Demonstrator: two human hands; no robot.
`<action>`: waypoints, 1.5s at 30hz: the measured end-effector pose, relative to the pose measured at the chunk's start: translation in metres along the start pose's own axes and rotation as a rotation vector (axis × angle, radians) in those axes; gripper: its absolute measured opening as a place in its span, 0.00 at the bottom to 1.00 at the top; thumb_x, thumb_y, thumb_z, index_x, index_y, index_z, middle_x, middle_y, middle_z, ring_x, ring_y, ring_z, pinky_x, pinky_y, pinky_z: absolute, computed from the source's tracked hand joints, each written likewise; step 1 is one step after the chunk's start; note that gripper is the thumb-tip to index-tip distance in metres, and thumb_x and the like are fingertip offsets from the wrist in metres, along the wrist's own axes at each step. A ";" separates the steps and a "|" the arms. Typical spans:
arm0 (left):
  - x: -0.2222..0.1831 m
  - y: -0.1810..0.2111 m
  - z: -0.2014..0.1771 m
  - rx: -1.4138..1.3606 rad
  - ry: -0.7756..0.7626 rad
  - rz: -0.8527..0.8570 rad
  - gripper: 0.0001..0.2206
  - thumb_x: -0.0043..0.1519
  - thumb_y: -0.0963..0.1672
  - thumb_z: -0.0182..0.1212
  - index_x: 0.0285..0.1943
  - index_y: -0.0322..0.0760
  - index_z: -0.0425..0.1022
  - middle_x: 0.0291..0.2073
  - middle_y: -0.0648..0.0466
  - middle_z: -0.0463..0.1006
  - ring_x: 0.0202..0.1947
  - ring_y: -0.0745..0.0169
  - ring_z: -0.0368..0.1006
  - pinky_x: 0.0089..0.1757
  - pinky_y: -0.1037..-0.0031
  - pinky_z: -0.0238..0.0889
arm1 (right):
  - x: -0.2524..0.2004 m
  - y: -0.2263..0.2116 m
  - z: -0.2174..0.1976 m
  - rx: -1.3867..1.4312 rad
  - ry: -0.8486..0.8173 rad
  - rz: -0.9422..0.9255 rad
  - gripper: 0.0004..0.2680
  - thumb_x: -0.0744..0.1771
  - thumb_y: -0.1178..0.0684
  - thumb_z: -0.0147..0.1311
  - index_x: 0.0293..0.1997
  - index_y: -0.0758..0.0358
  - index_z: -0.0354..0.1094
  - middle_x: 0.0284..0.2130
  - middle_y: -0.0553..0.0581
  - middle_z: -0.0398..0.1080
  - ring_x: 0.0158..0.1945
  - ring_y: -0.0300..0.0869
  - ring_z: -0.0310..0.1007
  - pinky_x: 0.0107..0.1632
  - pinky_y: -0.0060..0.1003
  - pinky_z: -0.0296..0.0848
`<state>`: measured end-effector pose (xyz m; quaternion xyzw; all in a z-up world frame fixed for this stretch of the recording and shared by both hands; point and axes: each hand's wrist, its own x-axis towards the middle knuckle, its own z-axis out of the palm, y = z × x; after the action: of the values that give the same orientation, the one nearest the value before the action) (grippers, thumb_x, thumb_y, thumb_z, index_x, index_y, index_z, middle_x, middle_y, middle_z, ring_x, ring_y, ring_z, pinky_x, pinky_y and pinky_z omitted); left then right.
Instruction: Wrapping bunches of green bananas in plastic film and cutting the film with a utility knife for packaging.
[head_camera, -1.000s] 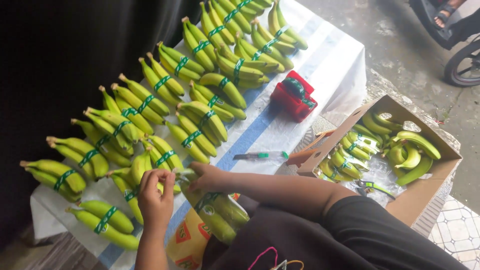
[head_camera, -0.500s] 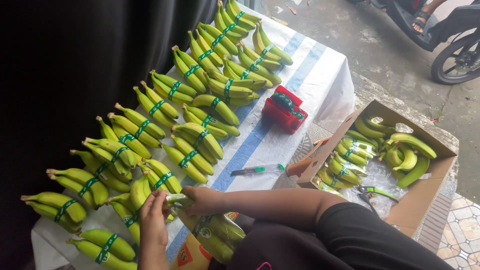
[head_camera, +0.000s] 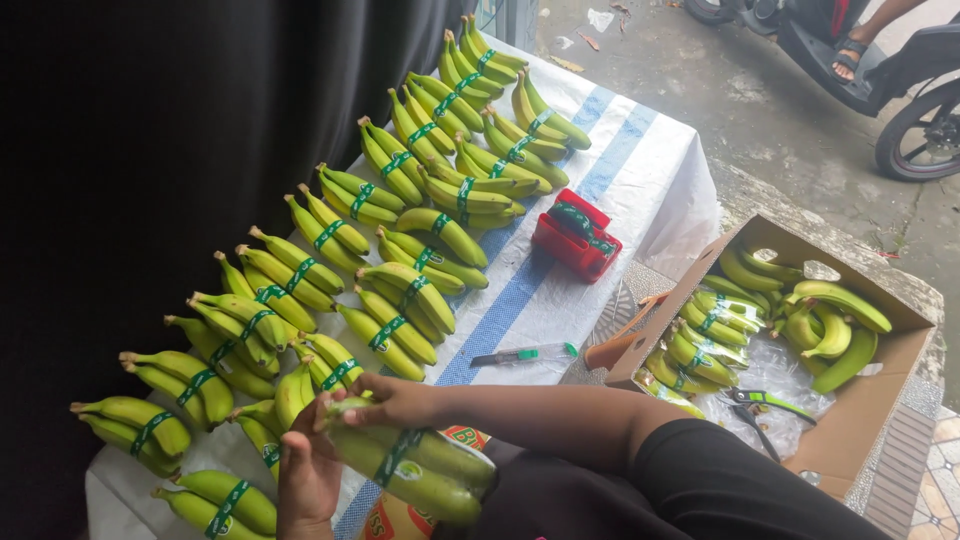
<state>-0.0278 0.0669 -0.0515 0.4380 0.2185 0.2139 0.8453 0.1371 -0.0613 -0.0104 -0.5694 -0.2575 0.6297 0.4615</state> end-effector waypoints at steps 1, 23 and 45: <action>0.000 0.008 0.015 -0.011 0.025 0.017 0.36 0.54 0.59 0.57 0.68 0.39 0.63 0.68 0.44 0.66 0.65 0.45 0.63 0.58 0.51 0.59 | 0.008 0.004 -0.004 0.120 -0.081 -0.113 0.16 0.68 0.43 0.53 0.59 0.56 0.57 0.46 0.60 0.70 0.42 0.46 0.73 0.41 0.38 0.75; -0.049 0.028 0.111 0.404 0.018 0.359 0.50 0.33 0.47 0.86 0.68 0.41 0.62 0.49 0.50 0.75 0.51 0.63 0.72 0.54 0.60 0.66 | -0.112 -0.103 -0.056 -0.255 0.149 -0.918 0.14 0.61 0.66 0.59 0.50 0.79 0.70 0.48 0.75 0.73 0.52 0.59 0.74 0.55 0.49 0.71; -0.048 0.030 0.109 0.613 -0.015 0.272 0.46 0.33 0.45 0.82 0.65 0.37 0.61 0.45 0.42 0.72 0.51 0.44 0.73 0.52 0.47 0.62 | -0.108 -0.118 -0.028 -0.654 0.155 -1.165 0.04 0.65 0.63 0.54 0.33 0.65 0.76 0.32 0.59 0.76 0.40 0.54 0.79 0.52 0.53 0.76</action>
<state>-0.0110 -0.0143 0.0394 0.6985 0.2062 0.2460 0.6396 0.1901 -0.1092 0.1350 -0.4914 -0.6664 0.1247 0.5467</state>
